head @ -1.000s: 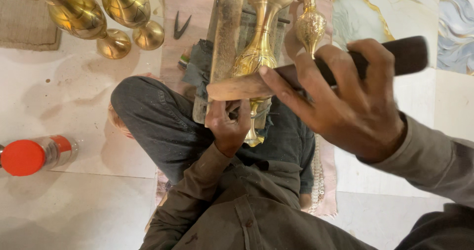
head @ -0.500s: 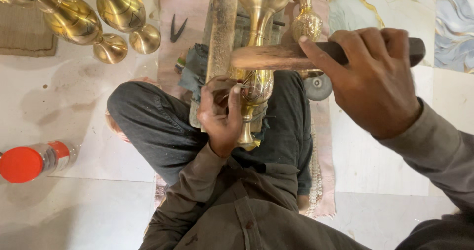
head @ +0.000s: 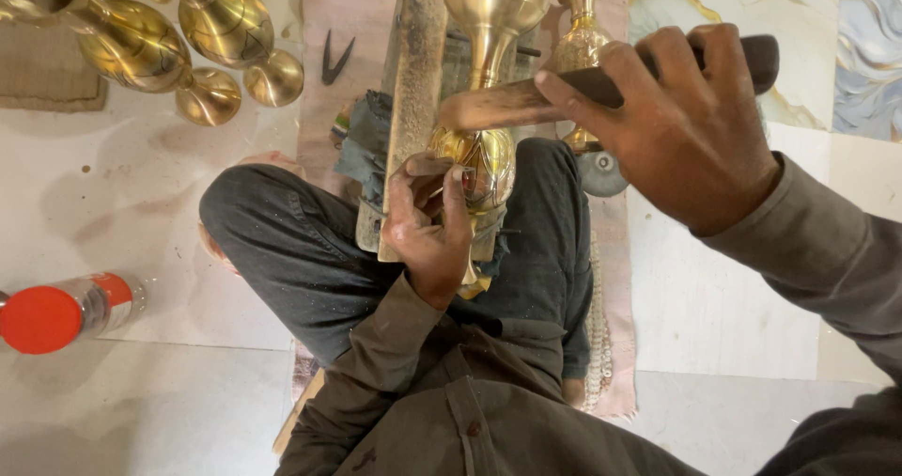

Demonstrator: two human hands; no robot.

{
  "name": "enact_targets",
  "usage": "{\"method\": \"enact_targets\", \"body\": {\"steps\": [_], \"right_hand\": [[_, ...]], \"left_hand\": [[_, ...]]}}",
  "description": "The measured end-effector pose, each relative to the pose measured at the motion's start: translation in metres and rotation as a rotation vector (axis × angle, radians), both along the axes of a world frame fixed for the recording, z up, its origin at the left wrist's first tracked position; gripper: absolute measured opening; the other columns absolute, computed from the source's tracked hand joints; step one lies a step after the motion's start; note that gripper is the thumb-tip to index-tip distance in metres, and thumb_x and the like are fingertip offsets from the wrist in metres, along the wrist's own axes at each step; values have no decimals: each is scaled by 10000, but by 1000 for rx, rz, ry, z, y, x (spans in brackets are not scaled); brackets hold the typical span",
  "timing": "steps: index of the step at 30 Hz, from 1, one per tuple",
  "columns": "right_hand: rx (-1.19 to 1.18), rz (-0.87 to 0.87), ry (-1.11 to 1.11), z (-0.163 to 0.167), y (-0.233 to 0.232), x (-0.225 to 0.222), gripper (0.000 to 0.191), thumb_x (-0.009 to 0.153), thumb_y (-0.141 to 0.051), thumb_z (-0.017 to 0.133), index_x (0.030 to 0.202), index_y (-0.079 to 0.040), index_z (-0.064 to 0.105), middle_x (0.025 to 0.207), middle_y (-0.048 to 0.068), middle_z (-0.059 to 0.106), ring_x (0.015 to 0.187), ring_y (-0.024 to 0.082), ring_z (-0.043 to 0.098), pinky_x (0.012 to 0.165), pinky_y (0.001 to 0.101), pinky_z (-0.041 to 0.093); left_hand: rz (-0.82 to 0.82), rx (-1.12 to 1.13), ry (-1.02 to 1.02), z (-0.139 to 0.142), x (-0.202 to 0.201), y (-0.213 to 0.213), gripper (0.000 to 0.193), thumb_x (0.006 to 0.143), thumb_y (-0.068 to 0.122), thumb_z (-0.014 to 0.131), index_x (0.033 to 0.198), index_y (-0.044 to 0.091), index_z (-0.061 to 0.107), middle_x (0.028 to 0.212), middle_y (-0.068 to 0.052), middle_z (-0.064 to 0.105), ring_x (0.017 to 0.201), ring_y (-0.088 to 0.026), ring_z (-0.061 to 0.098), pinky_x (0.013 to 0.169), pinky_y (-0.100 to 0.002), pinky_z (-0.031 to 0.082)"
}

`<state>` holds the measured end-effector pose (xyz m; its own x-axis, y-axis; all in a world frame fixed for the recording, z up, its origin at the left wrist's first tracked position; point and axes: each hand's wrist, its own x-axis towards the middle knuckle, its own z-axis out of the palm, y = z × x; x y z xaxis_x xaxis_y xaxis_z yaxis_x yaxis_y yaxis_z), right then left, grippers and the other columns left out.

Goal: The person sits cross-legged on the floor with a brass vase held in a wooden fixture on their lap. They hold a small chisel against the vase surface and strike it with a wooden mallet, working repeatedly around the vase to carve a decorative pattern into the brass.

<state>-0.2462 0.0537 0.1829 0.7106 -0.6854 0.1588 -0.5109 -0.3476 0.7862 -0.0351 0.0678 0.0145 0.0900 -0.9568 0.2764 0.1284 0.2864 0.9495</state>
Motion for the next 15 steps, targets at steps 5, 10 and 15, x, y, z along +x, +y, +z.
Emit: {"method": "enact_targets", "body": {"steps": [5,10,15], "right_hand": [[40,-13,45,20,-3,16,315,1037,-303,639,1313,-319,792,890,-24,632,802,147,523,821,365,428],[4,39,5,43,-5,25,325,1069,-290,686,1383,-309,766,1058,3,663,908,155,507,893,368,397],[133,115,-127,55,-1,35,372,1059,-258,673,1427,-274,723,1114,54,651,1016,208,521,951,426,386]], "left_hand": [[7,3,4,0,0,-2,232,1029,-56,664,1231,-66,549,1135,-143,702,1039,-160,737,850,-263,659],[-5,29,52,-1,-1,-2,280,1024,-53,665,1271,-90,538,1166,-152,681,1058,-178,726,884,-271,653],[79,-5,-7,-6,-5,-2,371,982,-41,702,1296,-121,521,1098,-165,712,1011,-189,747,841,-264,668]]}}
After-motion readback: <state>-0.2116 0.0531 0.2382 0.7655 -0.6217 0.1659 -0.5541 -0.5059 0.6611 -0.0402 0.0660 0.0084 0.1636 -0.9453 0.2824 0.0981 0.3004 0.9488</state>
